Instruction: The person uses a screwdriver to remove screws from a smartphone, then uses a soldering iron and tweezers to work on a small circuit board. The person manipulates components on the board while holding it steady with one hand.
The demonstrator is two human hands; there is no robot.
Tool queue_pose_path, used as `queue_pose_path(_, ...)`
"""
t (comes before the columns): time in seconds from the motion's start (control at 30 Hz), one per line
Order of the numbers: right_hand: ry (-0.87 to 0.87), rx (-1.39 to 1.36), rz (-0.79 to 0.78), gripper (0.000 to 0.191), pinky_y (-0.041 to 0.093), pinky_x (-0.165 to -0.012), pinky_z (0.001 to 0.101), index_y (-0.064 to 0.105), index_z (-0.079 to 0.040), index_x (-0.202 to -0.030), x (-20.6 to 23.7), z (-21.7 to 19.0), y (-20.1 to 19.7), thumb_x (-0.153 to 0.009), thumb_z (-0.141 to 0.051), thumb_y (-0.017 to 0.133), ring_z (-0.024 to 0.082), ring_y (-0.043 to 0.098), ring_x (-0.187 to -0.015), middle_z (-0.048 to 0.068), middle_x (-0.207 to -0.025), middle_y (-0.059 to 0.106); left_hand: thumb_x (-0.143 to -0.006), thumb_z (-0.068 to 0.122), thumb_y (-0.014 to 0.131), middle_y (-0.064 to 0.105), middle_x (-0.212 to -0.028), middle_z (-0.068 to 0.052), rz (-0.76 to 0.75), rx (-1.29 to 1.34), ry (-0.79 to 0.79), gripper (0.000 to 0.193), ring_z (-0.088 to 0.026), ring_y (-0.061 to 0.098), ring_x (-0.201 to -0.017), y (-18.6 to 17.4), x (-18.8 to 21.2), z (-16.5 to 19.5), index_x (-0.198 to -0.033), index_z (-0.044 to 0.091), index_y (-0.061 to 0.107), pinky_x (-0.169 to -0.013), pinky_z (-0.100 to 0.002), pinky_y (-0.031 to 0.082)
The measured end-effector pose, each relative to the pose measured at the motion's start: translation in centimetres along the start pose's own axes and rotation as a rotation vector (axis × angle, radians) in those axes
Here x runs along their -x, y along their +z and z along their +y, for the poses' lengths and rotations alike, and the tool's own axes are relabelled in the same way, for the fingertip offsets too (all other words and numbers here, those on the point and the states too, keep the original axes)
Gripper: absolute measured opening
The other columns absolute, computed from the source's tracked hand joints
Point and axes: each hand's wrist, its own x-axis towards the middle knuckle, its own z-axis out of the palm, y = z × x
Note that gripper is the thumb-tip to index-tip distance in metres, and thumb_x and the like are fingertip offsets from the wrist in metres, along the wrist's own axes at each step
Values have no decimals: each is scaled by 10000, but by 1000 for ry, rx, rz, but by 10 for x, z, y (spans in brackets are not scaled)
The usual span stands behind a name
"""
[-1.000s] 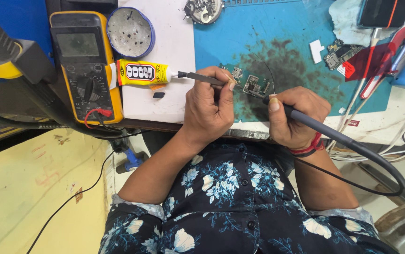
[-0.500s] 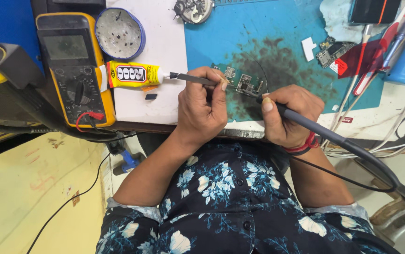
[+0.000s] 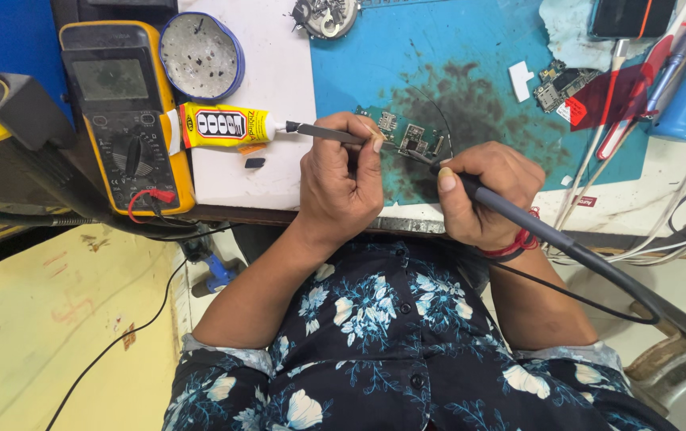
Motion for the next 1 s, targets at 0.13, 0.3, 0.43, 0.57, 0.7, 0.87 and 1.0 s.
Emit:
queue_pose_path(0.13,-28,-13,15,135,520,-648,335,612,-33,-930,-1,2,1,-1008,-112,688,255,660,-678,103,-832,667,-1057,-53,575,672,-1042,-111,-3,11,-20,236,-99,670,-754,0,0,0,-1226,14,424,-675,-251,555)
queue_pose_path(0.3,-2,16,1,136,491,-615,341,618,-37,-903,4,3,-1,-981,-121,692,259,637,-658,108,-798,659,-1069,-49,569,668,-1041,-112,0,1,-3,227,-100,655,-758,-1,1,-1,-1228,21,422,-686,-253,548)
queue_pose_path(0.43,-6,12,58,143,522,-666,340,623,-15,-1000,8,5,-2,-1011,-142,687,259,668,-728,142,-909,673,-1088,-38,565,670,-1037,-108,4,38,-22,210,-82,621,-713,-1,2,0,-1223,24,417,-637,-220,523)
queue_pose_path(0.57,64,-28,144,213,513,-734,336,602,-11,-1162,13,7,1,-1077,-175,708,256,668,-836,143,-1030,672,-1101,-39,551,654,-1074,-135,17,66,8,204,-110,622,-768,-4,8,2,-1235,24,410,-668,-232,524)
queue_pose_path(0.7,60,43,124,273,514,-740,342,617,-47,-1217,16,9,-2,-1076,-217,777,268,667,-858,144,-1051,674,-1085,-38,565,651,-1067,-134,-4,-36,29,215,-118,643,-789,-14,18,6,-1201,30,399,-706,-246,531)
queue_pose_path(0.87,16,92,161,281,499,-738,348,624,-50,-1230,16,12,1,-1086,-243,768,268,640,-851,142,-1018,651,-1023,-26,651,679,-1051,-154,-71,-179,136,272,-163,651,-704,-23,20,9,-1154,30,419,-640,-265,527)
queue_pose_path(1.0,92,-73,180,296,502,-686,308,607,-9,-1207,18,14,2,-1093,-274,676,220,667,-769,116,-964,669,-985,36,729,685,-1029,-143,-106,-301,269,352,-244,712,-782,-29,21,15,-1149,51,418,-671,-322,547)
